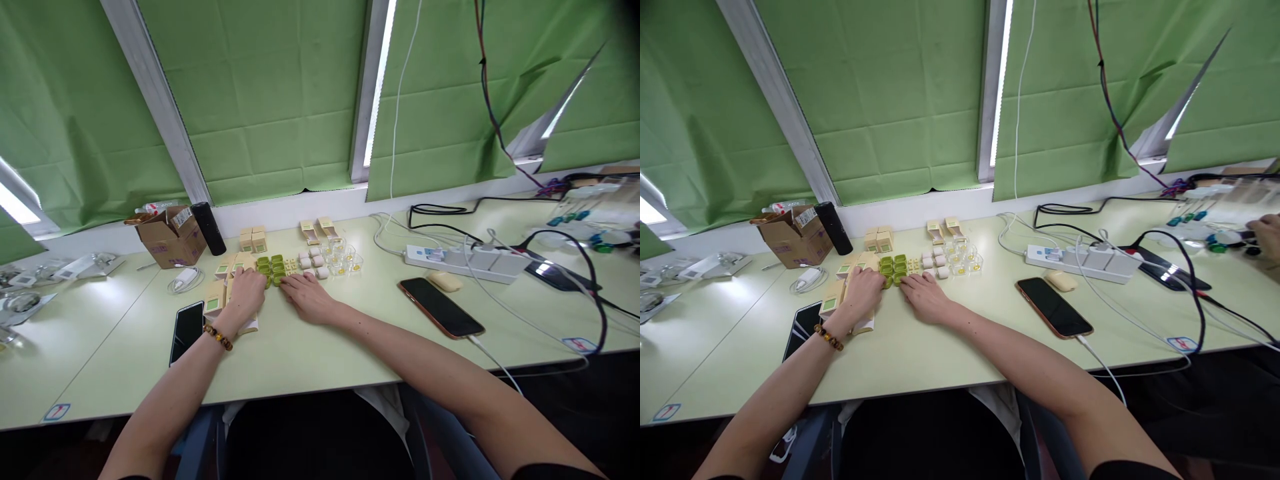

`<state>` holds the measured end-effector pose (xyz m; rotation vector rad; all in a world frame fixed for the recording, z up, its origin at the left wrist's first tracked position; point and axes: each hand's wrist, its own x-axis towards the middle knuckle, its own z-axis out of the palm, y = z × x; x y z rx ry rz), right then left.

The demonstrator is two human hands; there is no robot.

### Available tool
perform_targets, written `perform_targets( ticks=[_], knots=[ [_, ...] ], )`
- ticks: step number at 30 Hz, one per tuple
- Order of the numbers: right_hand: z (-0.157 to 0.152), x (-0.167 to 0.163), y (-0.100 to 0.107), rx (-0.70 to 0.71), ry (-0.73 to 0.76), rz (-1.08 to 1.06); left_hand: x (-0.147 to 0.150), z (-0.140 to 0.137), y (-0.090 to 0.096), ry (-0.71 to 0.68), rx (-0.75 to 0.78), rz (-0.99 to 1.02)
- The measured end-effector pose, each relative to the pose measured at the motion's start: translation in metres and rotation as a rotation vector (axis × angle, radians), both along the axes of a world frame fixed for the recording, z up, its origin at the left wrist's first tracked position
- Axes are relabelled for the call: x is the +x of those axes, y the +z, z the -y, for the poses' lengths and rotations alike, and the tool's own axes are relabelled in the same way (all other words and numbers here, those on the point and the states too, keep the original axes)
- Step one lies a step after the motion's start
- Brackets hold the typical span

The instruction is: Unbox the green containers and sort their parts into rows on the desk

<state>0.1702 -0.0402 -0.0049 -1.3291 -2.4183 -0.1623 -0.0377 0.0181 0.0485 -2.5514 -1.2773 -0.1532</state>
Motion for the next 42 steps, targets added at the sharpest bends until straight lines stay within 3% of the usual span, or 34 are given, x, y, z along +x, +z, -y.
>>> perform_targets(
  ticks=[13, 31, 38, 42],
  knots=[
    [-0.0007, 0.0003, -0.0018, 0.0, -0.008, -0.006, -0.0027, 0.0068, 0.0017, -0.011, -0.067, 0.013],
    [-0.0007, -0.0008, -0.0015, 0.015, -0.004, 0.003, 0.0, 0.0061, -0.0001, -0.033, -0.012, -0.062],
    [0.0008, -0.0013, 0.0006, 0.005, -0.006, 0.007, 0.001, 0.0068, -0.0006, -0.028, -0.037, 0.005],
    [0.0029, 0.0002, 0.0029, 0.08, -0.012, 0.008, -0.0009, 0.0071, 0.0002, -0.035, -0.055, 0.109]
  ],
)
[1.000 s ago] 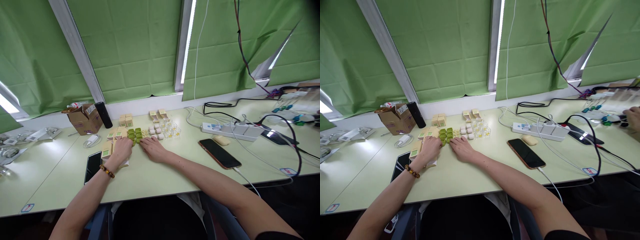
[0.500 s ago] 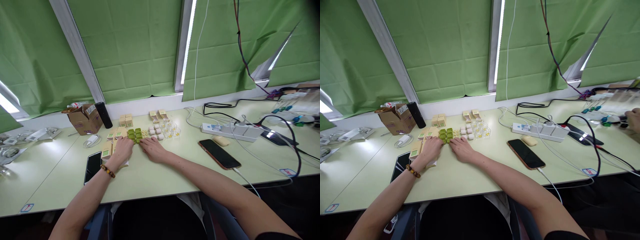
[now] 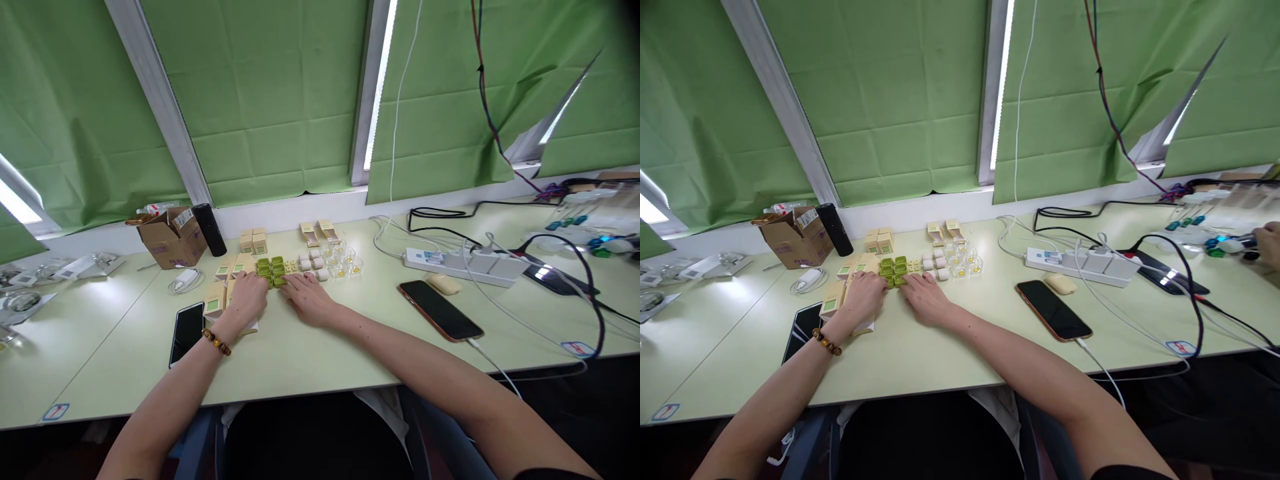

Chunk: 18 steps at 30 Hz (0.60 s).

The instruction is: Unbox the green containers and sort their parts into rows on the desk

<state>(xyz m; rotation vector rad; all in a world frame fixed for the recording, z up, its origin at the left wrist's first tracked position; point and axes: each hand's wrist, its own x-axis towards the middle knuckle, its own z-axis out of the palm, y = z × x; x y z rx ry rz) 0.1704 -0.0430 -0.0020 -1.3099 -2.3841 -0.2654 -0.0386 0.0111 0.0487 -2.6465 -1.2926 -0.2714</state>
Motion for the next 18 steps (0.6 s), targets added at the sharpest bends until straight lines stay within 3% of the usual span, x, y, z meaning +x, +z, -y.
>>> perform_targets(
  ticks=[5, 12, 18],
  knots=[
    [0.01, -0.002, 0.006, 0.058, 0.008, 0.059, -0.011, 0.001, 0.013, -0.012, 0.04, 0.204],
    [0.045, -0.025, 0.022, -0.181, 0.086, 0.253, -0.038, -0.003, 0.054, 0.077, 0.211, 0.324],
    [0.057, -0.033, 0.023, -0.239, 0.165, 0.311, -0.04, -0.054, 0.072, 0.065, 0.234, 0.2]
  ],
)
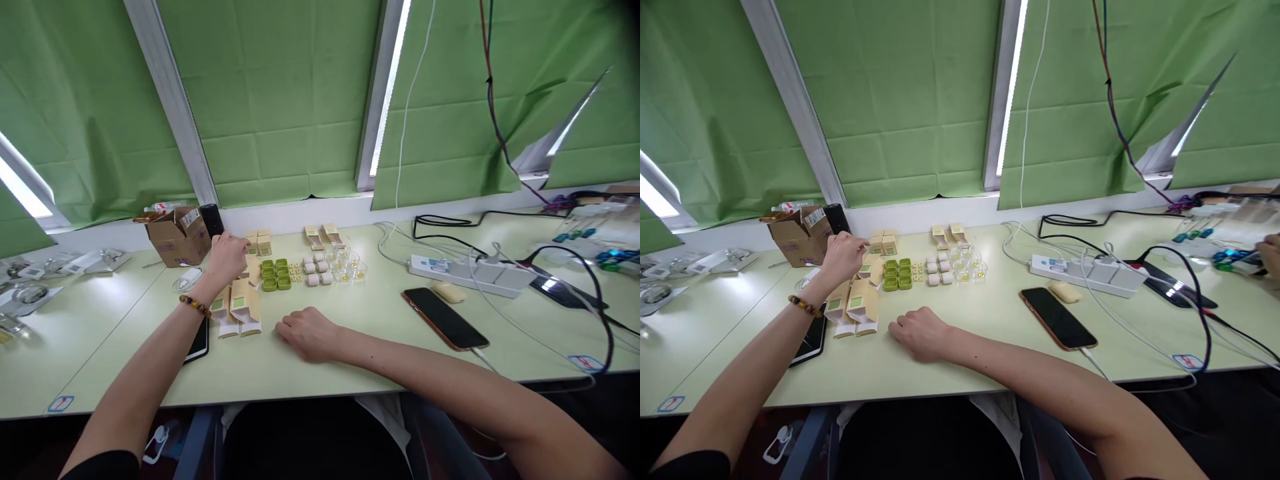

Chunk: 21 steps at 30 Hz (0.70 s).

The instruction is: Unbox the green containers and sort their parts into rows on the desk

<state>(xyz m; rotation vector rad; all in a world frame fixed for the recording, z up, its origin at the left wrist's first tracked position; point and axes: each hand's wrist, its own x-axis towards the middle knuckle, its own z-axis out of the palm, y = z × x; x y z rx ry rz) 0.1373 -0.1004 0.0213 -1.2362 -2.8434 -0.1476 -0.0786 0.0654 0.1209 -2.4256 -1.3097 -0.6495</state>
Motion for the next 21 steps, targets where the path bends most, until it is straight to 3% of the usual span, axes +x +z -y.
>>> perform_targets(
  ticks=[4, 8, 15, 21],
  knots=[
    [-0.003, 0.006, -0.008, -0.022, -0.053, -0.138, 0.013, -0.05, -0.009, 0.104, -0.138, -0.141],
    [-0.005, 0.01, -0.016, -0.017, -0.051, -0.237, 0.029, -0.082, -0.025, 0.152, -0.193, -0.194],
    [-0.007, 0.01, -0.021, 0.025, -0.023, -0.263, 0.059, -0.106, -0.05, 0.184, -0.221, -0.196],
    [-0.007, 0.01, -0.019, 0.013, -0.017, -0.268, 0.066, -0.12, -0.06, 0.16, -0.217, -0.213]
  ],
)
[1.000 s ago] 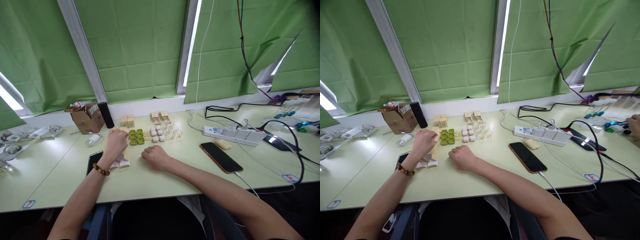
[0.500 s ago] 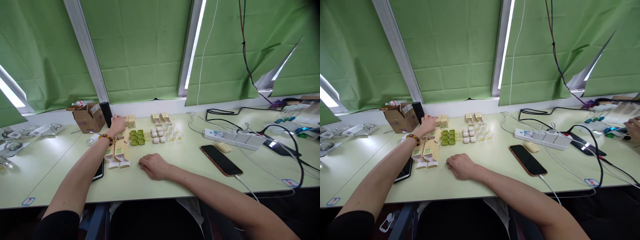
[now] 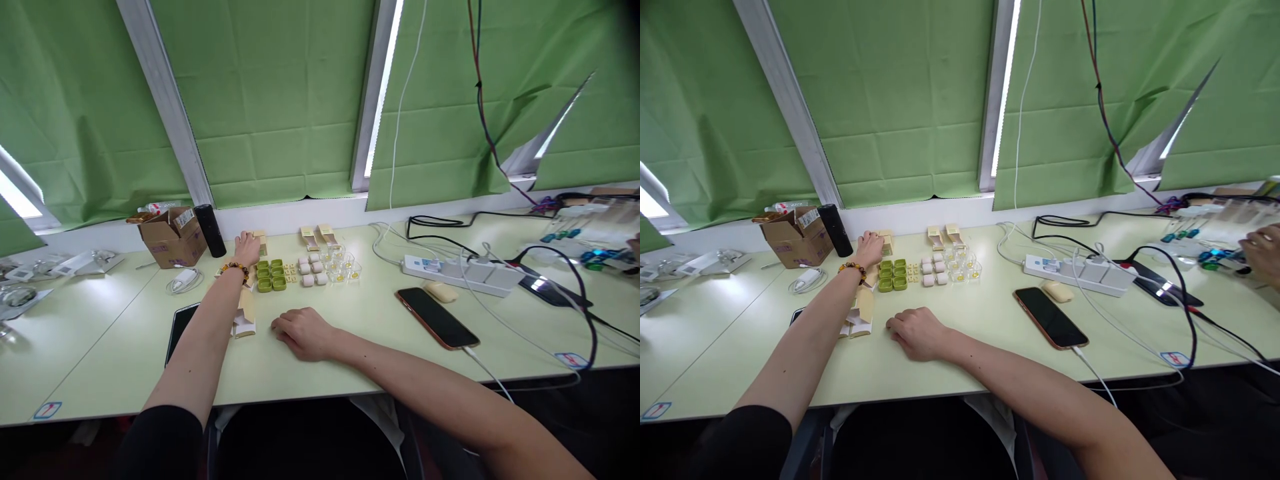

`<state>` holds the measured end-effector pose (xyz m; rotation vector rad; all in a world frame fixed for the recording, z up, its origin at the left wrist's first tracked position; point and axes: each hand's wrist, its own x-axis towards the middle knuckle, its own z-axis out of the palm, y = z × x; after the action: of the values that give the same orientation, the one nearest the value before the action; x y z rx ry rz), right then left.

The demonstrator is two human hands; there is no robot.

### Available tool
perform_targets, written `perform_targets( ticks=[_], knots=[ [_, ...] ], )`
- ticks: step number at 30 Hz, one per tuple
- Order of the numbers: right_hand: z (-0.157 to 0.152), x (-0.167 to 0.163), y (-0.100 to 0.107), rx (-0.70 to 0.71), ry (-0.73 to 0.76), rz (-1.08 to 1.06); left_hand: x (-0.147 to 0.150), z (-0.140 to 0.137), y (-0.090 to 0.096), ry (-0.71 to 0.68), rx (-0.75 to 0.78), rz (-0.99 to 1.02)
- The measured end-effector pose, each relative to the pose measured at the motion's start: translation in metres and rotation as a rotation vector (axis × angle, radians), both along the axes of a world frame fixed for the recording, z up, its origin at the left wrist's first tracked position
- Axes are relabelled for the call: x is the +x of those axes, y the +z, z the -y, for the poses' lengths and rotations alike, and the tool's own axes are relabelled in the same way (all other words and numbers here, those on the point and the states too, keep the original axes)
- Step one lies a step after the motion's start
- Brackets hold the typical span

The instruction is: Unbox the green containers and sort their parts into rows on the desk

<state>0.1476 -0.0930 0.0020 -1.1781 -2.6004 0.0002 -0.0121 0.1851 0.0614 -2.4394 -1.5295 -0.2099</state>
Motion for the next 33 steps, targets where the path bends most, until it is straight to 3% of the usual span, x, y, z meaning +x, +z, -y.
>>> perform_targets(
  ticks=[15, 22, 27, 30, 33],
  knots=[
    [0.002, -0.002, 0.005, -0.04, -0.01, 0.015, -0.001, -0.002, -0.004, -0.013, 0.065, 0.064],
    [0.0, -0.001, 0.004, -0.029, -0.006, 0.012, 0.001, 0.005, 0.005, -0.029, 0.056, 0.108],
    [0.001, -0.002, 0.005, -0.022, -0.008, 0.016, 0.0, 0.018, 0.022, -0.082, 0.066, 0.189],
    [0.001, 0.0, 0.005, -0.015, 0.0, -0.001, -0.001, 0.036, 0.036, -0.176, 0.097, 0.351],
    [-0.002, 0.006, 0.006, 0.038, -0.014, -0.102, -0.002, 0.063, 0.045, -0.336, 0.048, 0.715]
  ],
)
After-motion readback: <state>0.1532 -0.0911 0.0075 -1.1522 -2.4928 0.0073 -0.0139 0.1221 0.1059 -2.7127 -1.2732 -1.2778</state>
